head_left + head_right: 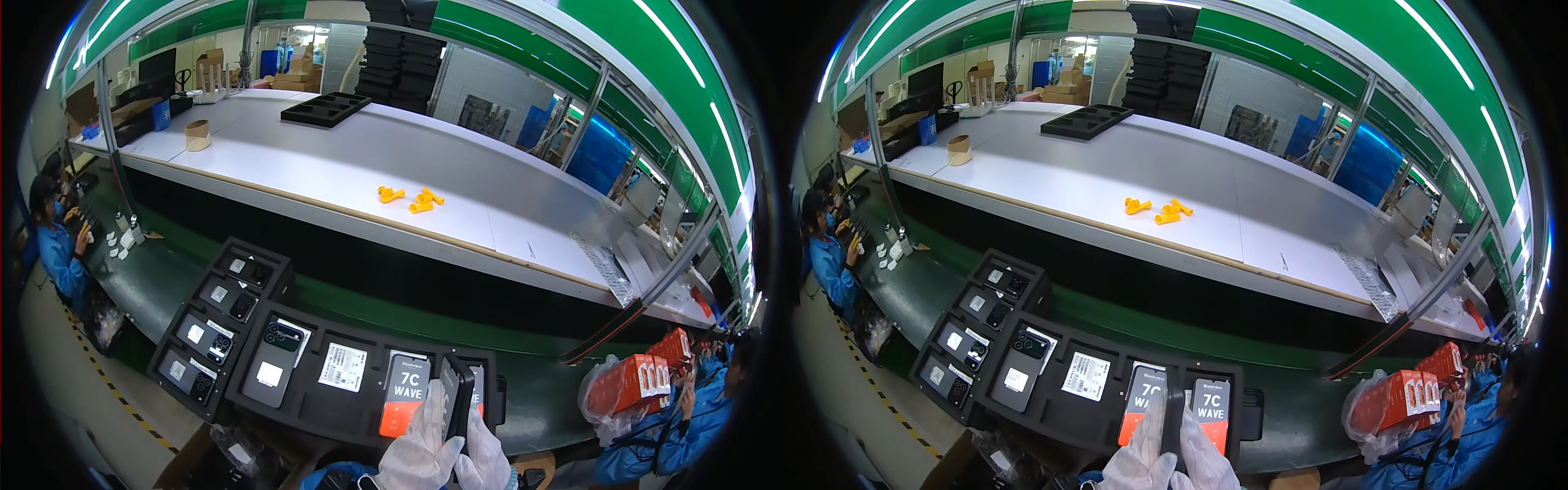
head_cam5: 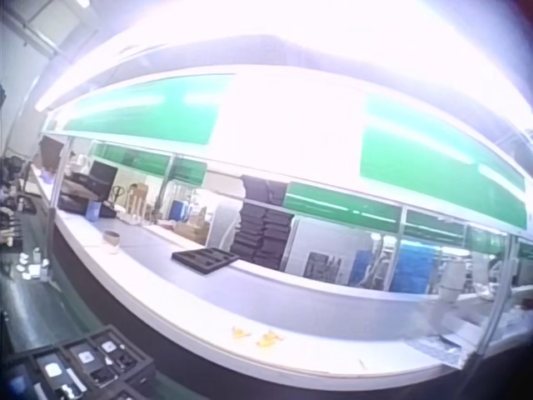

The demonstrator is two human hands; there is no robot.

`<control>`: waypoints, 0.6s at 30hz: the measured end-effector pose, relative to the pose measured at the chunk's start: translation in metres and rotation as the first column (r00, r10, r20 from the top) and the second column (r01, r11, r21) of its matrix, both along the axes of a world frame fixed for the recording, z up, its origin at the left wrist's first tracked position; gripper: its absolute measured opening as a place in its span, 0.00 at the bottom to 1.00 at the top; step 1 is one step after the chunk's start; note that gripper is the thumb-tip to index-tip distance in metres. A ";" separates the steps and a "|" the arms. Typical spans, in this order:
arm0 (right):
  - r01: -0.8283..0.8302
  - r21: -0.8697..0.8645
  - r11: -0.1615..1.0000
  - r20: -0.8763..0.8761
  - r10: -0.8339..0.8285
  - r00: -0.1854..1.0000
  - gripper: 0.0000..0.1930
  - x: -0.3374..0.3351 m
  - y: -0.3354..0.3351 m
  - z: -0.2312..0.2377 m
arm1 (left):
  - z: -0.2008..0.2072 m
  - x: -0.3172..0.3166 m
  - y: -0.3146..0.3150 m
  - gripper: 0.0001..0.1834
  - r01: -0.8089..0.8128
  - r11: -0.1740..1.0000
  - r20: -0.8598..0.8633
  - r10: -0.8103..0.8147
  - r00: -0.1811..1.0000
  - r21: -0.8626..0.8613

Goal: The worker is packing smartphones and their components into retail boxes on an assembly line.

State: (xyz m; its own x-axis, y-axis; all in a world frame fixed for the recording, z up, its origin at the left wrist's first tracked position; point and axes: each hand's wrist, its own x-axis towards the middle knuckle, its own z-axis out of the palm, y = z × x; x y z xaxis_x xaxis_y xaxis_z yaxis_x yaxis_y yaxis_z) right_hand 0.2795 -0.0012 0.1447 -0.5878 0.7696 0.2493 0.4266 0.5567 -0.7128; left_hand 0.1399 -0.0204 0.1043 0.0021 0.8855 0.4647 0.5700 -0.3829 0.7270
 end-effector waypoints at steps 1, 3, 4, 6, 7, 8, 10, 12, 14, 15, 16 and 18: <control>0.005 -0.001 1.000 -0.002 -0.005 1.000 0.33 -0.001 0.002 0.004 | -0.003 0.000 0.003 0.41 0.094 0.991 0.215 -0.072 0.974 -0.091; -0.023 0.047 0.999 0.113 0.017 0.993 0.33 -0.002 0.010 0.013 | -0.006 0.004 -0.007 0.27 -0.032 0.999 -0.008 0.032 0.999 0.007; -0.051 0.082 0.995 0.102 0.043 0.994 0.33 -0.002 0.013 0.014 | -0.004 0.006 -0.010 0.15 -0.138 0.981 -0.213 0.165 0.963 0.137; -0.075 0.082 0.994 0.101 0.067 0.993 0.33 -0.006 0.018 0.022 | -0.011 0.000 -0.006 0.15 -0.148 0.950 -0.243 0.217 0.946 0.273; -0.109 0.079 0.991 0.102 0.101 0.990 0.34 -0.009 0.020 0.022 | -0.014 -0.003 -0.004 0.15 -0.159 0.902 -0.263 0.279 0.924 0.401; -0.122 0.078 0.990 0.096 0.114 0.989 0.34 -0.013 0.021 0.016 | -0.015 -0.004 -0.003 0.16 -0.181 0.910 -0.222 0.277 0.935 0.374; -0.087 0.084 0.993 0.076 0.081 0.994 0.34 -0.016 0.020 0.017 | 0.001 -0.008 0.005 0.29 -0.112 0.993 0.115 0.108 0.987 0.031; -0.039 0.092 0.995 0.123 0.027 0.992 0.36 -0.025 0.017 0.025 | -0.016 -0.007 0.007 0.35 0.045 0.963 0.333 0.048 0.942 -0.265; -0.084 0.169 0.982 0.125 0.063 0.990 0.37 -0.030 0.016 0.020 | -0.024 -0.012 0.009 0.35 0.017 0.979 0.310 0.048 0.950 -0.205; -0.119 0.252 0.960 0.135 0.087 0.987 0.38 -0.030 0.015 0.019 | -0.027 -0.013 0.011 0.34 0.015 0.985 0.323 0.042 0.945 -0.174; -0.112 0.235 0.966 0.074 0.097 0.993 0.37 -0.029 0.010 0.021 | -0.026 -0.016 0.014 0.34 0.013 0.988 0.346 0.041 0.938 -0.153; -0.084 0.286 0.955 0.047 0.074 0.996 0.37 -0.027 0.014 0.002 | -0.032 -0.016 0.017 0.34 0.023 0.989 0.391 0.036 0.920 -0.143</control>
